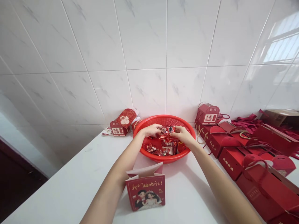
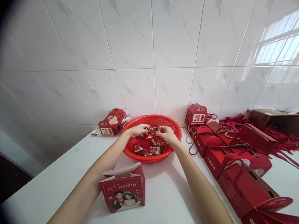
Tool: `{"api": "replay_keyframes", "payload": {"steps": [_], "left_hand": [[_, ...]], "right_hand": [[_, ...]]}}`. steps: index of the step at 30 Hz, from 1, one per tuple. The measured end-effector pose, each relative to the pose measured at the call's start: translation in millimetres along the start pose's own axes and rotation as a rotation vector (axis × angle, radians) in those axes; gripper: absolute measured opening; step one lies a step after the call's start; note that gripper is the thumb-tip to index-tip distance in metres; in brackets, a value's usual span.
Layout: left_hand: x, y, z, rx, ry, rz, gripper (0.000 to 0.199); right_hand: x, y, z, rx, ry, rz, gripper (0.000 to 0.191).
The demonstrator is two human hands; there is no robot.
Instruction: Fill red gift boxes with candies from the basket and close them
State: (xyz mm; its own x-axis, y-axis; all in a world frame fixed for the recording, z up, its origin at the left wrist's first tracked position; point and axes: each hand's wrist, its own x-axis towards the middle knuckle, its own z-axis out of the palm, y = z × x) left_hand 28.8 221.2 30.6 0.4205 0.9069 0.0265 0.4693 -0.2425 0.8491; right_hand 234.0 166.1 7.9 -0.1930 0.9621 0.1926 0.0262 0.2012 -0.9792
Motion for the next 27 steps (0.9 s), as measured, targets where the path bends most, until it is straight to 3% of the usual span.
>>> {"api": "replay_keyframes", "payload": {"steps": [6,12,17,23,27], "left_hand": [[6.0,7.4,-3.6,-0.068,-0.111,0.033,0.023],[3.5,8.1,-3.7,-0.144,-0.111,0.083,0.04],[4.3,7.6,-2.8,-0.178,-0.085,0.143,0.042],[6.8,2.8,-2.6,-0.205,-0.111,0.157,0.042],[6.6,3.8,-1.7,-0.228,-0.088,0.199,0.047]], "right_hand": [[-0.4,-1.3,0.1,0.039,0.031,0.06,0.021],[-1.2,-2.0,0.7,0.064,0.042,0.063,0.02],[-1.6,-4.1,1.2,0.045,0.101,0.026,0.021],[-5.0,-14.7,2.6,0.138,0.174,0.134,0.035],[-7.0,-18.1,1.8,0.148,0.126,0.17,0.032]]}}
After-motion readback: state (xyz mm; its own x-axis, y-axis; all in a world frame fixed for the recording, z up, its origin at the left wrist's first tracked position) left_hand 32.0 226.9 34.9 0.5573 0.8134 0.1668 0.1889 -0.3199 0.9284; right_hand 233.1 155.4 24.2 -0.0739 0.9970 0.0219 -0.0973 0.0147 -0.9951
